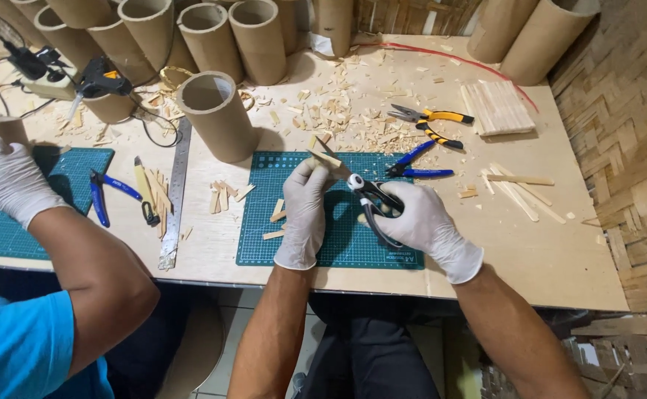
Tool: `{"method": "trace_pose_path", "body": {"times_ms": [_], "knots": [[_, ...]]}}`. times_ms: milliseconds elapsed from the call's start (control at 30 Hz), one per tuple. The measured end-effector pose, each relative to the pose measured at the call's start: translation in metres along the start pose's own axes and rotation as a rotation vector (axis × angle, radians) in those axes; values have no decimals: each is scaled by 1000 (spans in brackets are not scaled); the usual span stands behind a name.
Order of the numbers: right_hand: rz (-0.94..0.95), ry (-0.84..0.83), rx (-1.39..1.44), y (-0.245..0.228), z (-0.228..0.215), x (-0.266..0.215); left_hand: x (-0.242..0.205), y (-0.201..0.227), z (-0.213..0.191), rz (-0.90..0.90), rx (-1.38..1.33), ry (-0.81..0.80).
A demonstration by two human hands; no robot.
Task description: Cutting small wooden sticks into segments using pliers on a workshop table.
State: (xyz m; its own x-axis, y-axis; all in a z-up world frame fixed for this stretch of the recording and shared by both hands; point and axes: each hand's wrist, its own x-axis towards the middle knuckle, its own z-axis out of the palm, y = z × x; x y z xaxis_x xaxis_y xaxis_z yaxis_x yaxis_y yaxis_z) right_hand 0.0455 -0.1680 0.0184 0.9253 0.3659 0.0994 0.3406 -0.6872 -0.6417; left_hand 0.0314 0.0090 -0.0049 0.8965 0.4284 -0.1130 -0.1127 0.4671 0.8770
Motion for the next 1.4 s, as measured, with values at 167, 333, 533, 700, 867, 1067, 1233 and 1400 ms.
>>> {"method": "trace_pose_path", "body": {"times_ms": [167,333,533,700,867,1067,1233,1400], "knots": [[112,-194,257,27,1,5,-8,11,4,-11,-36,28],[139,-269,500,23,-10,6,-5,7,0,-8,-37,40],[200,-318,463,37,-18,7,-5,7,0,1,110,54],[192,-352,438,34,-21,6,-1,5,0,-1,207,30],[231,-324,459,41,-15,8,-2,4,-3,6,155,28],[161,-264,451,40,-12,9,-3,1,1,-41,113,-12],[125,-233,381,38,-10,5,-3,-2,-1,-64,136,-21],[123,-221,337,32,-8,2,-1,-3,-2,-32,124,-25]]}}
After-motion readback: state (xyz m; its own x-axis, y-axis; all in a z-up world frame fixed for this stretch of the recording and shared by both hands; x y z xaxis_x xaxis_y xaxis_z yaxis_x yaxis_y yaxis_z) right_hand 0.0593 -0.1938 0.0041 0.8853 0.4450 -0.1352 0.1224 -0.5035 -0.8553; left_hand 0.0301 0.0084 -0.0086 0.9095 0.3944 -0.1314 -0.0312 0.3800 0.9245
